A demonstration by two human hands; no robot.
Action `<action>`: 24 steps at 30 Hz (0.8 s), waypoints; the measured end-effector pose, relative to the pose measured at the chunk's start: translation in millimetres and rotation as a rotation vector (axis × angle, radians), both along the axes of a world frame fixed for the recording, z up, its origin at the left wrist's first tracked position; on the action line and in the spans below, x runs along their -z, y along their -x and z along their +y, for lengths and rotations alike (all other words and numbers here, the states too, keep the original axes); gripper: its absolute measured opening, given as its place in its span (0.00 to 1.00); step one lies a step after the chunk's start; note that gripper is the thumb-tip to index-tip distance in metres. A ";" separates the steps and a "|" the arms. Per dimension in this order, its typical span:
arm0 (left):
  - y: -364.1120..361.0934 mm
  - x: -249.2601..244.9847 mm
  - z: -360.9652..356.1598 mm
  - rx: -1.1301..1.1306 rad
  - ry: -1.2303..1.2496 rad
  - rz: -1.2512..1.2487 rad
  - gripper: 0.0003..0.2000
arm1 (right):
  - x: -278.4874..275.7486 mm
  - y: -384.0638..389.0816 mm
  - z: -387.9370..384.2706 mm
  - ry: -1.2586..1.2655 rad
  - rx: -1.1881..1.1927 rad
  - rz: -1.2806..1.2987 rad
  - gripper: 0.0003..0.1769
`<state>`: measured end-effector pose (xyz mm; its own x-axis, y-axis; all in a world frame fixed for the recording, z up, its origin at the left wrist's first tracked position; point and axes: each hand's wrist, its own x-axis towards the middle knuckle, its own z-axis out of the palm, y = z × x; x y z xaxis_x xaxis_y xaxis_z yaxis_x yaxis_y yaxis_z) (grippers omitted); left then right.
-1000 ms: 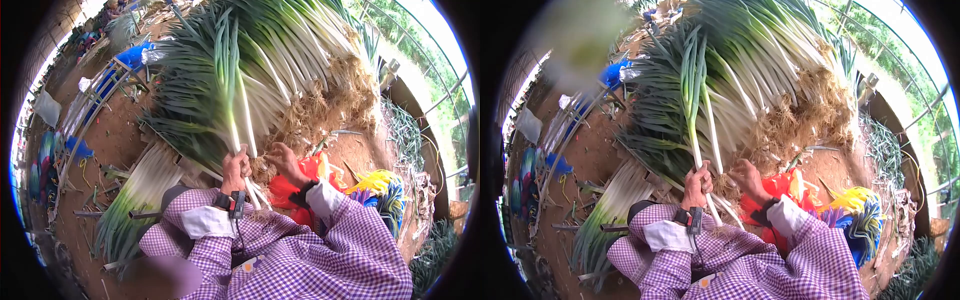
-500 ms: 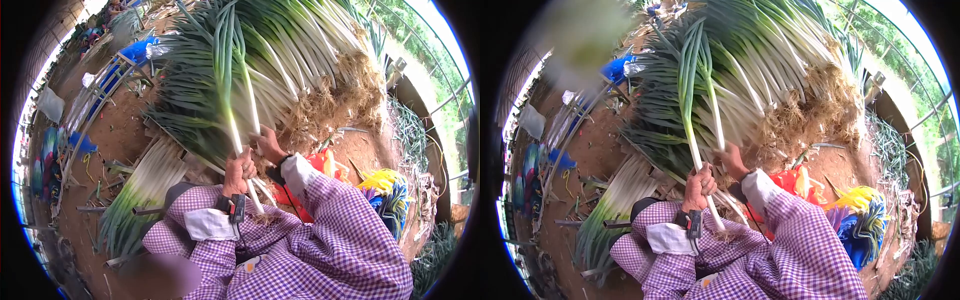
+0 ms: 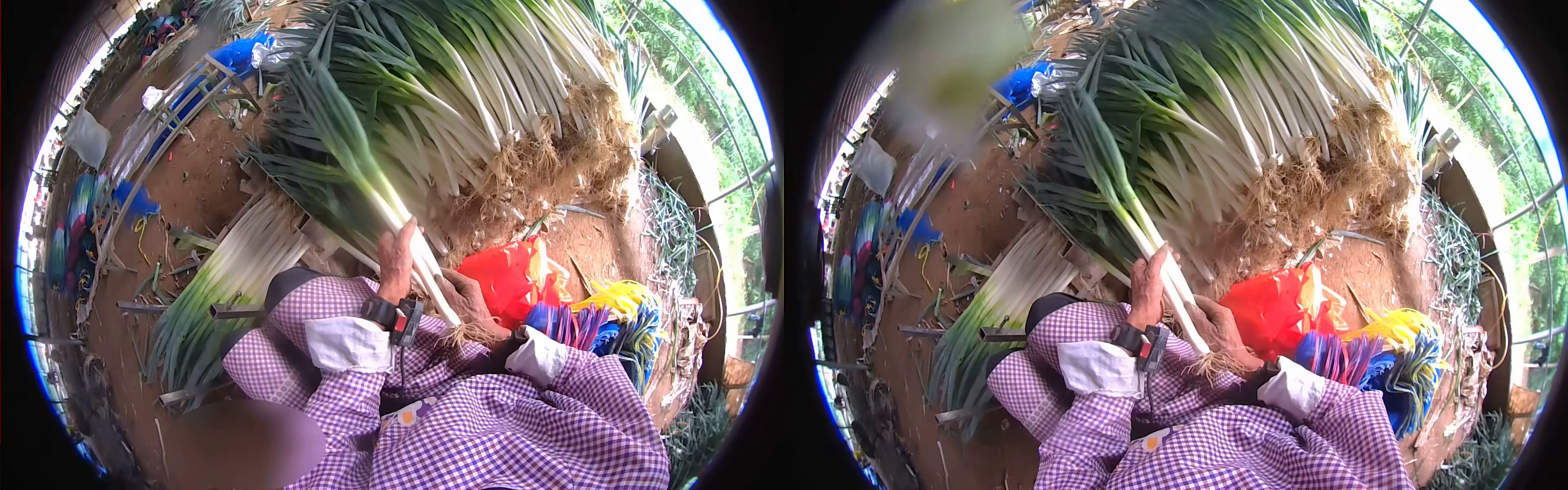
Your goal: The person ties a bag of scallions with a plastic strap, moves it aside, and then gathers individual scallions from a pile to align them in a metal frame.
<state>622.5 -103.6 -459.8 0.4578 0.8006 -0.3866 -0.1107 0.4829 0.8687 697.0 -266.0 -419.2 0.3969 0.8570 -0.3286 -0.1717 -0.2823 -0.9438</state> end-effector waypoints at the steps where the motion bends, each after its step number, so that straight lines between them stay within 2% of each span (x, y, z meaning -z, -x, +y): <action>1: -0.4 -3.0 0.2 -0.014 0.026 -0.030 0.20 | -1.5 -1.4 0.7 0.038 -0.020 0.031 0.25; 2: 0.4 -5.4 -0.2 -0.012 0.055 -0.074 0.20 | -4.7 -6.6 2.5 0.119 -0.044 0.106 0.27; 3: 1.5 -9.4 -0.5 -0.010 0.084 -0.117 0.20 | -10.6 -11.7 0.9 0.036 -0.094 0.146 0.27; 7: 7.5 -22.9 -2.9 -0.006 0.226 -0.212 0.18 | -21.6 -13.3 0.9 0.024 -0.159 0.170 0.27; 8: 6.9 -11.4 -1.4 -0.007 0.237 -0.271 0.16 | -27.6 -16.8 2.7 0.033 -0.175 0.188 0.27; 11: 7.2 -13.7 -1.2 -0.033 0.327 -0.289 0.14 | -15.9 -20.7 3.5 -0.013 -0.212 0.163 0.27; 12: 7.4 -8.7 0.5 -0.040 0.339 -0.303 0.13 | -23.2 -19.0 5.6 0.032 -0.218 0.184 0.27; 13: 7.3 -14.1 -2.5 -0.081 0.330 -0.318 0.13 | -17.9 -16.4 7.1 0.009 -0.232 0.124 0.28; 15: 7.6 -14.0 -2.5 -0.096 0.333 -0.336 0.13 | -20.7 -16.2 5.1 -0.048 -0.268 0.168 0.28; 17: 7.3 -13.0 -3.6 -0.123 0.340 -0.328 0.13 | -24.5 -14.6 4.7 -0.015 -0.302 0.091 0.24; 20: 6.1 -6.7 -3.7 -0.137 0.371 -0.313 0.12 | -10.2 -15.5 3.7 -0.044 -0.350 -0.244 0.22; 23: 6.8 -6.2 -1.8 -0.134 0.362 -0.297 0.12 | -33.2 -16.9 2.0 0.146 -0.405 -0.199 0.27; 24: 6.4 -6.7 -1.8 -0.135 0.376 -0.293 0.12 | -36.5 -15.4 0.7 0.156 -0.382 -0.208 0.26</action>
<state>616.0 -105.5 -453.1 0.4925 0.6898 -0.5307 -0.4073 0.7215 0.5599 712.4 -265.3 -382.8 0.1333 0.9012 -0.4125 0.1607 -0.4303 -0.8882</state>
